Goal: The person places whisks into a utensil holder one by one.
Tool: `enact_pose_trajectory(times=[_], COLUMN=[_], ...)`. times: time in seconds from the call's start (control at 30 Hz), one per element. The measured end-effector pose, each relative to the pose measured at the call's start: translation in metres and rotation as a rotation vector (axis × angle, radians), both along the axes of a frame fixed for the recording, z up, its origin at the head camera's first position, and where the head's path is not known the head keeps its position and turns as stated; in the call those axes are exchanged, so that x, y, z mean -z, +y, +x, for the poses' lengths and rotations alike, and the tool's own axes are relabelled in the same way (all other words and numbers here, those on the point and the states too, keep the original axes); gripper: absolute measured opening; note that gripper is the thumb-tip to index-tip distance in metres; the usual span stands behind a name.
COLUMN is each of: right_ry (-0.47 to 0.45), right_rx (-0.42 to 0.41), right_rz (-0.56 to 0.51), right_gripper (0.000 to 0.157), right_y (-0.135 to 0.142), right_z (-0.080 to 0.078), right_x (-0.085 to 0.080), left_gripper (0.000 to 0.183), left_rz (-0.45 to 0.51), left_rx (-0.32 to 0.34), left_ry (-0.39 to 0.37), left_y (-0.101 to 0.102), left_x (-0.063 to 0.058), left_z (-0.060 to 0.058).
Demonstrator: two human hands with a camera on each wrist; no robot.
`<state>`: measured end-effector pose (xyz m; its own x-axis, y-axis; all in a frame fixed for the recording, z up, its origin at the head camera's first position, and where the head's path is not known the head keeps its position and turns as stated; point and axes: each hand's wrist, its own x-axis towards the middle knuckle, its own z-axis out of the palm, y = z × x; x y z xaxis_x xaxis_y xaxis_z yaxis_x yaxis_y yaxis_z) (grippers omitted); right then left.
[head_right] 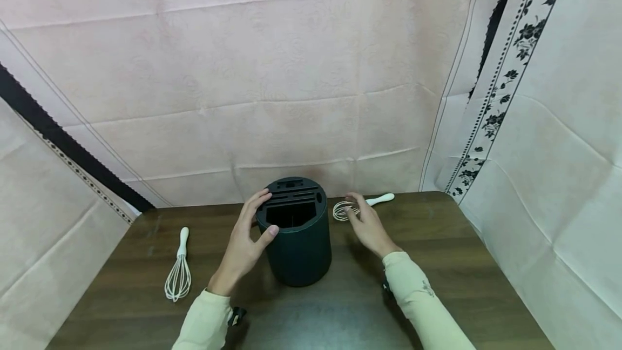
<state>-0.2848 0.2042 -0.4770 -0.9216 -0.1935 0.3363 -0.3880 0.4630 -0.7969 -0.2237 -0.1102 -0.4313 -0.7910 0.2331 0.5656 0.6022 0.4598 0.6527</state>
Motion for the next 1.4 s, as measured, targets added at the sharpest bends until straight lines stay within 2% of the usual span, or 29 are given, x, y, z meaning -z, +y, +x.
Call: enact_pose_trajectory(times=[0.17, 0.43, 0.6, 0.8, 0.93, 1.03, 1.17, 1.27, 1.4], right_ry=[-0.042, -0.046, 0.01, 0.068, 0.115, 0.137, 0.141, 0.091, -0.03], right_rx=[0.076, 0.058, 0.053, 0.139, 0.175, 0.175, 0.152, 0.135, 0.104], right_rz=[0.134, 0.346, 0.522, 0.712, 0.786, 0.801, 0.756, 0.682, 0.555], right_gripper=[0.046, 0.05, 0.052, 0.051, 0.046, 0.039, 0.034, 0.033, 0.03], right_y=[0.018, 0.03, 0.028, 0.022, 0.021, 0.024, 0.027, 0.029, 0.031], right_z=[-0.023, -0.049, -0.058, -0.06, -0.059, -0.055, -0.049, -0.045, -0.039], right_x=[0.015, 0.03, 0.031, 0.031, 0.032, 0.031, 0.026, 0.022, 0.016], left_gripper=[0.068, 0.067, 0.067, 0.067, 0.066, 0.066, 0.066, 0.065, 0.066], left_rz=[0.008, 0.02, 0.028, 0.032, 0.035, 0.034, 0.035, 0.04, 0.042], left_rx=[-0.002, 0.006, 0.003, 0.006, 0.006, 0.008, 0.009, 0.008, 0.008], left_ry=[-0.004, -0.023, -0.032, -0.035, -0.031, -0.034, -0.037, -0.036, -0.037], left_y=[0.0, 0.001, 0.002, 0.002, 0.003, 0.003, 0.003, 0.003, 0.002], left_x=[0.0, 0.002, 0.002, 0.003, 0.001, 0.001, 0.0, -0.001, 0.0], left_z=[-0.001, -0.002, -0.002, -0.001, -0.002, -0.002, -0.002, -0.002, -0.001])
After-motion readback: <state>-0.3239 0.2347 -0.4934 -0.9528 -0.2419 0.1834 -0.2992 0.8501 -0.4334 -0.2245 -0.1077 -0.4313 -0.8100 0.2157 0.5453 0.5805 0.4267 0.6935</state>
